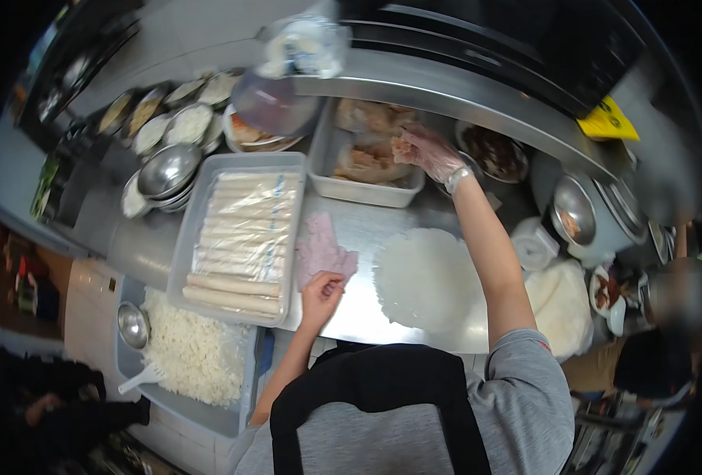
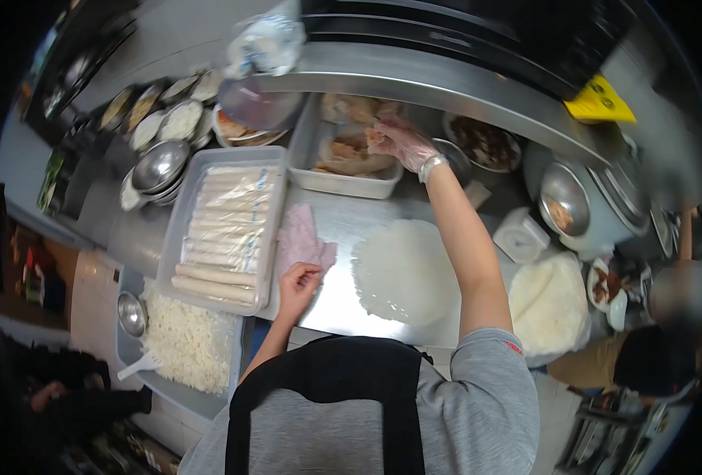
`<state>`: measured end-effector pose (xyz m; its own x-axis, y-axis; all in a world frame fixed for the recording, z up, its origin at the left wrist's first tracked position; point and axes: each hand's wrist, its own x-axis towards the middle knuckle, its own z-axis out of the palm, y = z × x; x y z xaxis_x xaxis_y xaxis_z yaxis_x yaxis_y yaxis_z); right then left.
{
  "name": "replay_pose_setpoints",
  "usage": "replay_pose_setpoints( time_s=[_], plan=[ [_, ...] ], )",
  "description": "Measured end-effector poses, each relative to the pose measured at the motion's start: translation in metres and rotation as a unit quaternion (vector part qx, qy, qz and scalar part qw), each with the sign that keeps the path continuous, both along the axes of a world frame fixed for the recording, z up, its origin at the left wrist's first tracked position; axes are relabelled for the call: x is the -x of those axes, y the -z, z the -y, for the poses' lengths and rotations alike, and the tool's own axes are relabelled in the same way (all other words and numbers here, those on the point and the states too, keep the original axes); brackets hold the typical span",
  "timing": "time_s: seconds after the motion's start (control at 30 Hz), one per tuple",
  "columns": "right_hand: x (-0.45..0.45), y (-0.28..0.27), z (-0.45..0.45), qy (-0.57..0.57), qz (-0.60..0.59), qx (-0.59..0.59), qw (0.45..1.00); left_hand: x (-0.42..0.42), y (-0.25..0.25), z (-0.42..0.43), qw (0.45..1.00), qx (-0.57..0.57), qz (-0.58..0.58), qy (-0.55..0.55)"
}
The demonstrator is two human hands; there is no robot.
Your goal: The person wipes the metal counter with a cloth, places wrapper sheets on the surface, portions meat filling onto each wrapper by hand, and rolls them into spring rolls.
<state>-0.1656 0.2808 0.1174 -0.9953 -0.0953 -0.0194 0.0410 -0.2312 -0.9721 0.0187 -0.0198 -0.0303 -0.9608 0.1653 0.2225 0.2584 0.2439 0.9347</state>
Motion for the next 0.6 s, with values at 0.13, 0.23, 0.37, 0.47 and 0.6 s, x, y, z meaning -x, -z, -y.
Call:
replay_pose_setpoints(
  time_s=[0.13, 0.23, 0.37, 0.47, 0.6],
  plan=[
    [-0.12, -0.063, -0.059, 0.023, -0.06, -0.038, 0.997, 0.003, 0.009, -0.001, 1.0, 0.003, -0.014, 0.009],
    [-0.178, -0.084, -0.136, 0.133, -0.135, -0.232, 0.954, 0.004, 0.014, -0.003, 1.0, -0.017, -0.017, 0.007],
    [-0.209, -0.08, -0.226, 0.323, -0.145, -0.439, 0.826, 0.005, 0.018, -0.004, 1.0, -0.021, -0.014, 0.012],
    [-0.213, -0.07, -0.259, 0.329, -0.072, -0.559, 0.758, 0.005, 0.02, -0.005, 0.999, 0.004, -0.03, 0.01],
    [-0.222, -0.077, -0.271, 0.316, -0.059, -0.333, 0.887, 0.002, 0.007, -0.008, 0.999, 0.025, -0.034, 0.004]
  ],
)
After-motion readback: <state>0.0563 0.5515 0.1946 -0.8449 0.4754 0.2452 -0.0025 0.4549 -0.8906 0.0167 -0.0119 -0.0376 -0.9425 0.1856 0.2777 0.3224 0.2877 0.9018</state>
